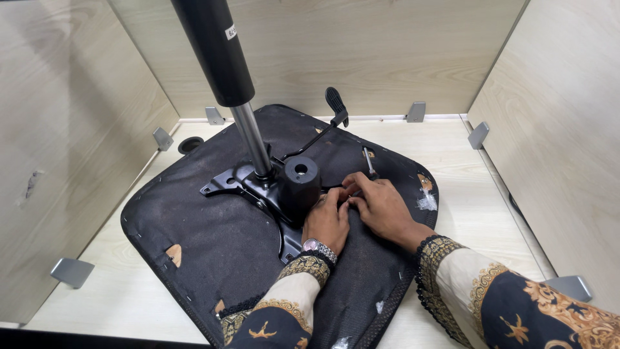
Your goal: The person uses a screwdriver to fasten screws into the underside of an office chair seat, securing the seat to its central gas-lift column. The person works on multiple screw locations around the seat base.
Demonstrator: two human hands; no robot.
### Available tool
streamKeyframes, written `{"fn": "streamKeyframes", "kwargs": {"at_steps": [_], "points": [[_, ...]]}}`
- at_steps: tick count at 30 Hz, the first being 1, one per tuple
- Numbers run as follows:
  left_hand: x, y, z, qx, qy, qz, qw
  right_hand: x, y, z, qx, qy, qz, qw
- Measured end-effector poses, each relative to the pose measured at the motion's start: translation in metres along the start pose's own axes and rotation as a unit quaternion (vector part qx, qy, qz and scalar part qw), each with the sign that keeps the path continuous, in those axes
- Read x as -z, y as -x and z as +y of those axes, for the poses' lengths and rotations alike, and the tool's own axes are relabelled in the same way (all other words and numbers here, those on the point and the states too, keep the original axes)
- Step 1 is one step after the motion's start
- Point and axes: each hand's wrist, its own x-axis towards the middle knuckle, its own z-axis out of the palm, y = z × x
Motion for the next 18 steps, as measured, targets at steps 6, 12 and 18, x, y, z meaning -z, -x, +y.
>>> {"fn": "streamKeyframes", "kwargs": {"at_steps": [6,12,18], "points": [[0.000,0.003,0.003,-0.031,-0.039,0.029,0.998,0.003,0.003,-0.011,-0.019,-0.007,0.018,1.000],[0.009,0.010,0.008,0.027,-0.027,0.036,0.999,0.001,0.003,-0.023,-0.024,-0.010,0.018,0.999],[0.021,0.021,0.006,0.002,0.020,0.071,0.997,-0.002,0.010,-0.030,0.001,-0.028,0.024,0.999]]}}
